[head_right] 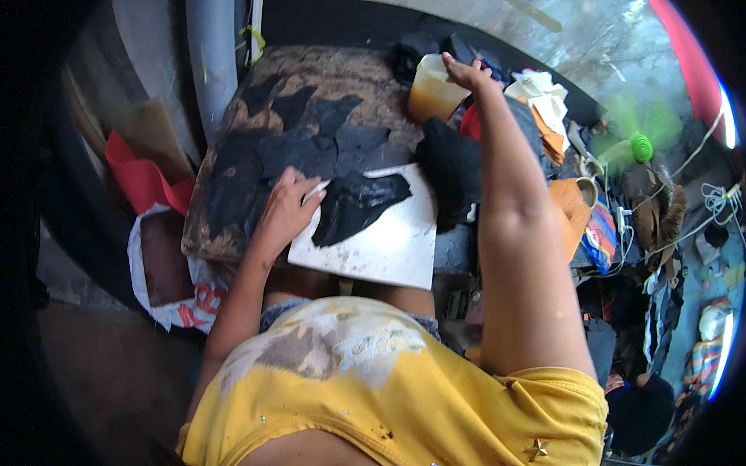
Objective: The person repeatedly places a small black leather piece on a white board, rubs it with both hands, and then uses red-handled scissors to trim its edges. The trimmed pieces are set aside on the work surface.
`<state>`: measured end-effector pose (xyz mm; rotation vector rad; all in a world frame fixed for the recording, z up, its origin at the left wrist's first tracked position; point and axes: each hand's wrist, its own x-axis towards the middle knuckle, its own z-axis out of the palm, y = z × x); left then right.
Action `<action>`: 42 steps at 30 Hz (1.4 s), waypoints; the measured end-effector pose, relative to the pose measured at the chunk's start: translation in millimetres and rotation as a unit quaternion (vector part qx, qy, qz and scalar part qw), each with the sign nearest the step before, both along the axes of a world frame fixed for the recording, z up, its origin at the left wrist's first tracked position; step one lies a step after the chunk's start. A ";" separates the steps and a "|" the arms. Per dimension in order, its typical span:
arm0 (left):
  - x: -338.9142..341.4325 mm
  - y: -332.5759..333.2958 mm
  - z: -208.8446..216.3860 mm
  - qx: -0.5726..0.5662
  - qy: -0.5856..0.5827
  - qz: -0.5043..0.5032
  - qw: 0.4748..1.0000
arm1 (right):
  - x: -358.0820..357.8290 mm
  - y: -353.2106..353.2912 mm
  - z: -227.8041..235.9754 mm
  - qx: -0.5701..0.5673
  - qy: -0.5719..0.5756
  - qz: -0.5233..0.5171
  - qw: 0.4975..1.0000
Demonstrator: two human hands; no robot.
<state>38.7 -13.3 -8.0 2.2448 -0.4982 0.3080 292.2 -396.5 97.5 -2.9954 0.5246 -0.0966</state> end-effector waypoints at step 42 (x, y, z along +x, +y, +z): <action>27.5 10.9 2.0 -0.186 0.187 -0.064 0.962 | -320.5 160.1 -91.8 -0.084 -0.136 0.376 0.913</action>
